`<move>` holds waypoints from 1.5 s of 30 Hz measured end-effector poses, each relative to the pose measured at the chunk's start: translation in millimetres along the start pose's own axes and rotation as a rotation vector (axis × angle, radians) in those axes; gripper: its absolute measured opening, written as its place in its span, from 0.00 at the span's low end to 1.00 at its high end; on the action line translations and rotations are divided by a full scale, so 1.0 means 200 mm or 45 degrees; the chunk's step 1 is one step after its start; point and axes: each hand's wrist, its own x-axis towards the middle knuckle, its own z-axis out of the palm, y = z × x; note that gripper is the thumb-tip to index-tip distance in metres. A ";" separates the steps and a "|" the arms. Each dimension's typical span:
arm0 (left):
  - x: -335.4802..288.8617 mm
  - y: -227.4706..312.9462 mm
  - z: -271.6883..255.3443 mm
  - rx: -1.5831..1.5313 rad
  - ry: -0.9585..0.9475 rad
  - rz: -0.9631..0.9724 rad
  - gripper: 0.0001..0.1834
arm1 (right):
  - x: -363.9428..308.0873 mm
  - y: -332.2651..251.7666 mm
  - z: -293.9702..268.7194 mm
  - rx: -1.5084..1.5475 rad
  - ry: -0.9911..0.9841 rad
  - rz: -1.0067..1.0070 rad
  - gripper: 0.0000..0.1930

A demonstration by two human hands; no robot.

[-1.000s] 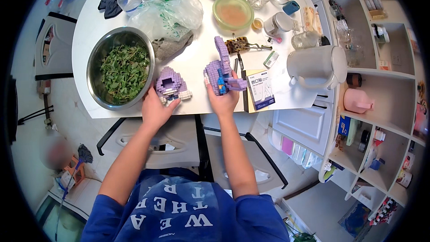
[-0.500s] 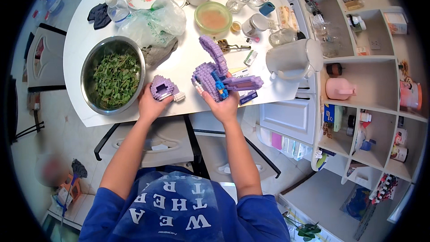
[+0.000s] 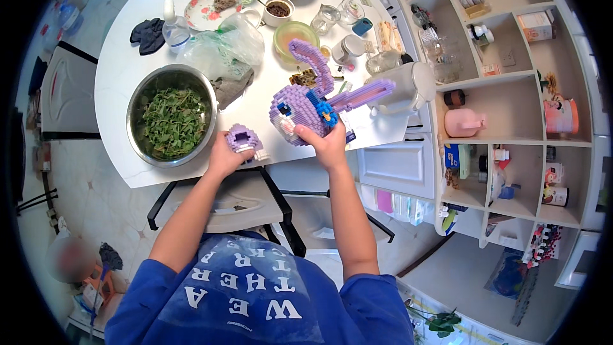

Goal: The person assembles a purple rabbit-shaped toy made of interlocking blocks by hand. They pick up a detached ear component and attach it to the top of the rabbit's head before rotating the finished toy.

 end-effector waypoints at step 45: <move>-0.18 0.15 -0.38 -0.671 -0.856 -0.158 0.36 | -0.06 0.27 0.01 -0.566 0.241 -0.503 0.43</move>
